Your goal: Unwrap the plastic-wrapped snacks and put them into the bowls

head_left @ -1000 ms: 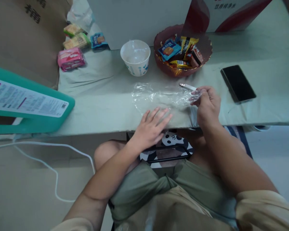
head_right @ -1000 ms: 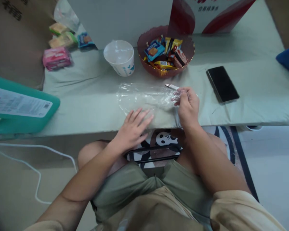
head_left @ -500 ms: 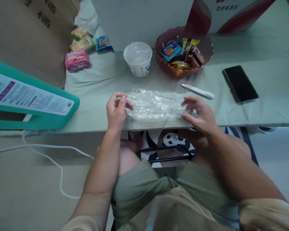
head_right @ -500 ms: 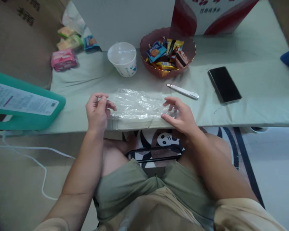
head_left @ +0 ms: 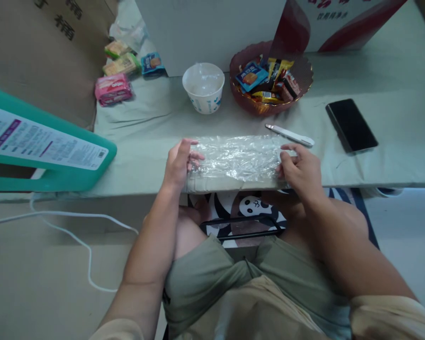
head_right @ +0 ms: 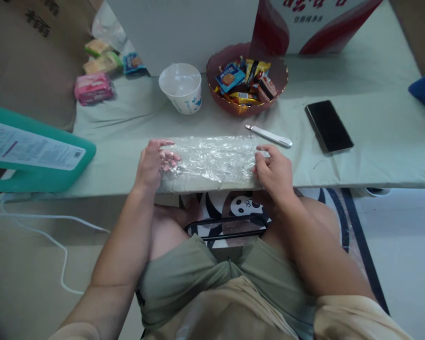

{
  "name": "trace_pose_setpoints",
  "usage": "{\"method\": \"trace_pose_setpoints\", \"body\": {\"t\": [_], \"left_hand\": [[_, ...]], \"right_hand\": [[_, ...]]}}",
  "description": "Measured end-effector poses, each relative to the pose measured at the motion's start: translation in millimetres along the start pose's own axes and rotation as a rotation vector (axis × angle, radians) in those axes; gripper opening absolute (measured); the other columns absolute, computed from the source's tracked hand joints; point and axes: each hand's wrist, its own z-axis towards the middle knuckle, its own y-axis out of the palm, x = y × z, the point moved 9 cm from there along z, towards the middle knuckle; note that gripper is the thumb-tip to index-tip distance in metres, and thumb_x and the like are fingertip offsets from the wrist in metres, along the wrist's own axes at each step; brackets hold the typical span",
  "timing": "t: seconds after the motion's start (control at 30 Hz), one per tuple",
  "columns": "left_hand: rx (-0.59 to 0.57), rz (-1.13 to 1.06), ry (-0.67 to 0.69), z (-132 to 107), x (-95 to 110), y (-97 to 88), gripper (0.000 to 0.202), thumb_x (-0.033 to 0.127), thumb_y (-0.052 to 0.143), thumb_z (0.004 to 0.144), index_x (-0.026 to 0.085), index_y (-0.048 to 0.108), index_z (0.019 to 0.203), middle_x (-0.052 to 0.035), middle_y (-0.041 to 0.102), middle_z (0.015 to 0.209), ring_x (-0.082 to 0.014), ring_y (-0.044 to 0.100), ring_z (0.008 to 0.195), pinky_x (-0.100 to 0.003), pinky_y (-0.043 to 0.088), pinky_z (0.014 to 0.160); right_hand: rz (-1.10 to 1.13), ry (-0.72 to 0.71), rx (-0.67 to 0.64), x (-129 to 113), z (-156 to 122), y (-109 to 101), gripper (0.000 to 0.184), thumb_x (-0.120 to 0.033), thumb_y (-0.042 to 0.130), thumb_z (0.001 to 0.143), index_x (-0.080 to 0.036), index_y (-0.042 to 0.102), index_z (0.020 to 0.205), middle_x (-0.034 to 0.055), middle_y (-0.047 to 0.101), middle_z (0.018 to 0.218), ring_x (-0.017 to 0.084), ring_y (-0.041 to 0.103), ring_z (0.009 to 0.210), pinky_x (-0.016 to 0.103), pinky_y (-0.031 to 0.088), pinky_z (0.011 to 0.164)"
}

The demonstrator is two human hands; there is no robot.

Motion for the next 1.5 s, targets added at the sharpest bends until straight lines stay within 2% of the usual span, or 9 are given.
{"method": "trace_pose_setpoints", "body": {"t": [0.4,0.6,0.7,0.87,1.0,1.07,1.2,1.37,1.5], "left_hand": [[0.080,0.611,0.041,-4,-1,-11.9,0.013,0.034,0.067,0.079,0.021,0.066,0.076,0.0033,0.050,0.051,-0.0145,0.047,0.051,-0.026,0.036,0.055],[0.175,0.843,0.277,0,8,-2.0,0.044,0.033,0.080,0.072,0.025,0.069,0.115,-0.0121,0.070,0.107,-0.0347,0.062,0.105,-0.050,0.050,0.093],[0.074,0.774,0.344,4,8,13.8,0.052,0.028,0.078,0.074,0.027,0.066,0.124,-0.0097,0.071,0.107,-0.0338,0.061,0.110,-0.052,0.049,0.099],[-0.287,0.443,0.330,4,13,47.0,0.050,0.008,0.062,0.078,0.025,0.064,0.125,-0.0002,0.066,0.087,-0.0148,0.064,0.080,-0.031,0.053,0.083],[-0.444,0.106,0.233,-4,20,43.4,0.058,0.016,0.077,0.071,0.026,0.061,0.127,0.0014,0.066,0.086,-0.0138,0.068,0.078,-0.027,0.057,0.076],[-0.386,-0.008,0.140,-2,19,26.0,0.067,0.027,0.085,0.068,0.029,0.058,0.129,-0.0011,0.069,0.093,-0.0178,0.073,0.086,-0.029,0.060,0.075],[-0.177,-0.233,0.065,8,20,-3.6,0.055,0.067,0.059,0.088,0.028,0.058,0.127,-0.0090,0.069,0.129,-0.0252,0.067,0.127,-0.035,0.062,0.090],[-0.515,-0.269,-0.088,8,-1,61.7,0.058,0.065,0.071,0.081,0.020,0.066,0.116,-0.0161,0.072,0.130,-0.0312,0.069,0.125,-0.038,0.062,0.092],[-0.411,-0.118,-0.124,19,-18,80.7,0.026,0.029,0.072,0.088,0.019,0.066,0.111,-0.0055,0.078,0.086,-0.0161,0.076,0.073,-0.024,0.058,0.064]], "right_hand": [[-0.377,-0.069,0.097,9,5,-24,0.038,-0.028,0.072,0.077,-0.027,0.065,0.114,-0.0056,0.058,0.054,0.020,0.055,0.055,0.034,0.044,0.060],[-0.563,-0.313,0.141,-10,-12,-33,0.061,-0.029,0.074,0.074,-0.025,0.057,0.133,0.0148,0.063,0.115,0.034,0.061,0.105,0.055,0.051,0.092],[-0.581,-0.449,0.058,-37,-21,-22,0.064,-0.030,0.071,0.078,-0.025,0.053,0.139,0.0179,0.059,0.130,0.040,0.057,0.121,0.063,0.046,0.103],[-0.514,-0.633,-0.318,-75,-9,48,0.073,-0.032,0.078,0.074,-0.024,0.052,0.142,0.0173,0.062,0.137,0.040,0.058,0.128,0.059,0.047,0.108],[-0.518,-0.611,-0.603,-81,5,98,0.041,-0.025,0.079,0.071,-0.024,0.068,0.110,0.0107,0.074,0.112,0.032,0.069,0.106,0.047,0.055,0.091],[-0.473,-0.569,-0.695,-82,4,107,0.010,-0.024,0.073,0.076,-0.025,0.067,0.085,0.0041,0.073,0.082,0.024,0.069,0.080,0.038,0.054,0.075],[-0.075,-0.334,-0.657,-82,5,101,0.018,-0.036,0.070,0.084,-0.024,0.059,0.077,0.0004,0.068,0.067,0.015,0.062,0.058,0.030,0.049,0.056],[0.236,-0.068,-0.421,-54,19,101,0.031,-0.049,0.072,0.084,-0.024,0.053,0.081,-0.0002,0.069,0.068,0.013,0.062,0.051,0.026,0.050,0.047],[0.308,-0.163,-0.377,-53,30,101,0.030,-0.049,0.076,0.081,-0.025,0.062,0.094,0.0020,0.076,0.096,0.011,0.064,0.057,0.024,0.050,0.047]]}}
